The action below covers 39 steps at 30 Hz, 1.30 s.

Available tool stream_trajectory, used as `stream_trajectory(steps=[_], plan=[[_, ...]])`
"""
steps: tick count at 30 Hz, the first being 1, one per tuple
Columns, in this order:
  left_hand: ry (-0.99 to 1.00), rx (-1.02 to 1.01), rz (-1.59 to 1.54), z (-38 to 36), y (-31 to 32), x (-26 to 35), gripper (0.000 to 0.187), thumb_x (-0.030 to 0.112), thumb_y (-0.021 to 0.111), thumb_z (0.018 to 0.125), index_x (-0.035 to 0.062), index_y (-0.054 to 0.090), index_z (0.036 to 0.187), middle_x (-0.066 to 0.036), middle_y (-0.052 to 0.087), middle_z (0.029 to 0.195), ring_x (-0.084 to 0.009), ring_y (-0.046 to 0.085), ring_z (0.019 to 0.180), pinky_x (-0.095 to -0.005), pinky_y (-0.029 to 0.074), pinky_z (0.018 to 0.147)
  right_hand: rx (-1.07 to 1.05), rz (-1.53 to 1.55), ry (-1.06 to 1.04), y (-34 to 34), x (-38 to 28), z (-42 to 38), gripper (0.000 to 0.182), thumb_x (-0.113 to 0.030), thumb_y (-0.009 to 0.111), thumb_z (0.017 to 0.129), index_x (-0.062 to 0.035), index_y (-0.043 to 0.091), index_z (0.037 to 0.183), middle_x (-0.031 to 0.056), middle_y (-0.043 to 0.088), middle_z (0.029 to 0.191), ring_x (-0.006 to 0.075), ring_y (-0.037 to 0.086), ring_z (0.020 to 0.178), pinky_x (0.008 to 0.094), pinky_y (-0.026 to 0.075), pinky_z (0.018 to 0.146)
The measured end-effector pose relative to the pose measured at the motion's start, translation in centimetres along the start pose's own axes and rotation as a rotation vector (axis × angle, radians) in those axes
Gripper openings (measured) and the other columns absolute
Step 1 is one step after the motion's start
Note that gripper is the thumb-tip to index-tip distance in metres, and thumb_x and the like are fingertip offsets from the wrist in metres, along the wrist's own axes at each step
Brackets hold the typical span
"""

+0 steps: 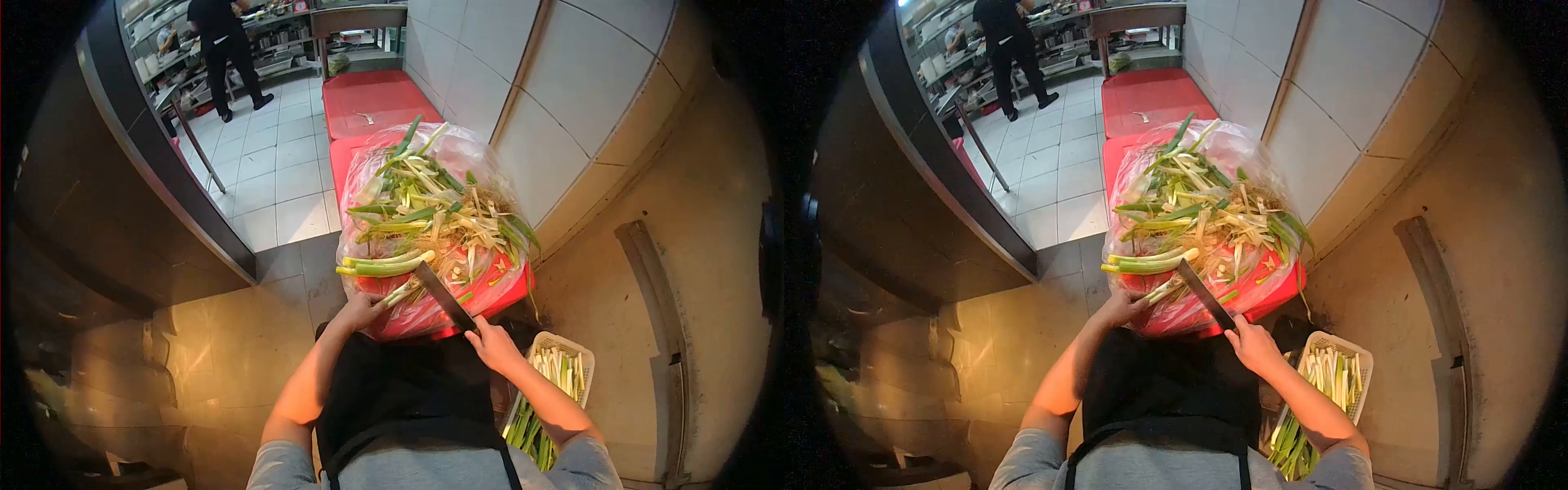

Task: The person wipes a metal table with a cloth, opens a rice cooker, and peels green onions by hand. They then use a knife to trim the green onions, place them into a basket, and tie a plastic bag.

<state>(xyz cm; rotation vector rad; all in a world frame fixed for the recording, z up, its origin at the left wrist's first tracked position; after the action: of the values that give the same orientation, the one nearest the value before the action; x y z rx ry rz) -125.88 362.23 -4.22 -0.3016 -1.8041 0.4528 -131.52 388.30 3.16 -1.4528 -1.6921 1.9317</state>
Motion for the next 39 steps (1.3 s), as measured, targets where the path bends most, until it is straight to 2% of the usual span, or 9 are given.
stream_trajectory(steps=[8, 14, 17, 20, 23, 30, 33, 36, 39], plan=[[-0.104, -0.031, -0.020, 0.5, -0.2, -1.3, 0.032, 0.028, 0.054, 0.084, 0.0066, 0.063, 0.106, -0.017, 0.065, 0.082, -0.0235, 0.063, 0.074, -0.0333, 0.047, 0.072, -0.051, 0.028, -0.030, -1.0, -2.0, 0.3, 0.024, -0.021, 0.054, 0.086, -0.0014, 0.043, 0.094, 0.0251, 0.057, 0.072, 0.0444, 0.055, 0.075, 0.0504, 0.042, 0.064], [-0.106, -0.035, -0.038, 0.9, -0.3, -1.8, 0.037, 0.030, 0.055, 0.083, 0.0025, 0.062, 0.105, -0.018, 0.065, 0.084, -0.0258, 0.063, 0.076, -0.0347, 0.048, 0.072, -0.118, -0.051, -0.023, 0.0, -1.0, 1.2, 0.025, -0.020, 0.053, 0.086, -0.0009, 0.041, 0.095, 0.0272, 0.057, 0.069, 0.0451, 0.055, 0.073, 0.0515, 0.042, 0.062], [-0.102, -0.051, -0.019, 1.2, -0.2, -2.2, 0.033, 0.028, 0.055, 0.086, -0.0007, 0.061, 0.099, -0.009, 0.062, 0.075, -0.0176, 0.060, 0.067, -0.0322, 0.049, 0.065, -0.129, -0.061, -0.023, 0.3, -1.3, 1.6, 0.025, -0.020, 0.053, 0.086, -0.0004, 0.040, 0.095, 0.0281, 0.056, 0.068, 0.0460, 0.055, 0.074, 0.0518, 0.043, 0.063], [-0.099, -0.078, -0.066, 1.4, -0.2, -2.3, 0.033, 0.030, 0.055, 0.086, -0.0006, 0.061, 0.096, -0.009, 0.061, 0.073, -0.0168, 0.059, 0.065, -0.0309, 0.047, 0.062, -0.138, -0.070, -0.011, 0.3, -1.4, 2.2, 0.026, -0.020, 0.053, 0.086, 0.0002, 0.040, 0.095, 0.0296, 0.057, 0.071, 0.0472, 0.055, 0.075, 0.0521, 0.043, 0.065], [-0.130, -0.078, -0.057, 1.3, -0.4, -2.2, 0.036, 0.032, 0.055, 0.083, 0.0003, 0.062, 0.097, -0.017, 0.064, 0.081, -0.0251, 0.062, 0.076, -0.0352, 0.047, 0.070, -0.152, -0.091, 0.009, 1.1, -1.4, 3.3, 0.027, -0.020, 0.053, 0.086, 0.0011, 0.040, 0.096, 0.0307, 0.057, 0.075, 0.0479, 0.055, 0.078, 0.0525, 0.043, 0.067], [-0.098, -0.057, -0.042, 1.6, 0.3, -2.8, 0.037, 0.033, 0.055, 0.083, -0.0004, 0.062, 0.095, -0.016, 0.063, 0.078, -0.0250, 0.062, 0.073, -0.0347, 0.047, 0.068, -0.123, -0.018, -0.075, 3.0, -0.7, 4.9, 0.028, -0.019, 0.051, 0.086, 0.0034, 0.040, 0.097, 0.0331, 0.056, 0.083, 0.0492, 0.052, 0.086, 0.0532, 0.041, 0.074], [-0.049, -0.014, 0.016, 1.6, -0.3, -2.1, 0.036, 0.033, 0.055, 0.083, -0.0004, 0.062, 0.094, -0.016, 0.063, 0.077, -0.0251, 0.061, 0.071, -0.0350, 0.047, 0.067, -0.024, -0.123, -0.142, 2.7, -1.1, 4.7, 0.027, -0.018, 0.052, 0.087, 0.0028, 0.041, 0.100, 0.0262, 0.058, 0.073, 0.0427, 0.058, 0.068, 0.0465, 0.046, 0.059], [0.007, -0.023, 0.047, 1.0, -0.2, -2.2, 0.035, 0.033, 0.055, 0.083, -0.0007, 0.062, 0.092, -0.017, 0.062, 0.075, -0.0252, 0.061, 0.070, -0.0356, 0.046, 0.065, -0.317, 0.222, 0.170, 3.0, 0.1, 4.1, 0.026, -0.021, 0.051, 0.089, 0.0011, 0.042, 0.099, 0.0150, 0.053, 0.061, 0.0263, 0.054, 0.044, 0.0373, 0.043, 0.042], [0.022, -0.018, 0.114, -0.2, -2.1, -2.8, 0.034, 0.032, 0.055, 0.083, -0.0009, 0.062, 0.090, -0.017, 0.061, 0.074, -0.0256, 0.060, 0.069, -0.0359, 0.046, 0.064, -0.379, 0.248, 0.169, 2.7, 2.0, 3.9, 0.029, -0.024, 0.051, 0.089, 0.0008, 0.039, 0.098, 0.0146, 0.052, 0.063, 0.0199, 0.051, 0.038, 0.0323, 0.041, 0.034]])
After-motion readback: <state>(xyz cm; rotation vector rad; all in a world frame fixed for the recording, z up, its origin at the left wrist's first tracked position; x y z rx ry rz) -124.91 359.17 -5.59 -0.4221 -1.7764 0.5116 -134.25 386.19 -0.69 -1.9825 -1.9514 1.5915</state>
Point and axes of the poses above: each hand's wrist, its own z-axis towards the middle knuckle, its own y-axis out of the palm, x = y × z, the point moved 9 cm from there along z, towards the middle knuckle
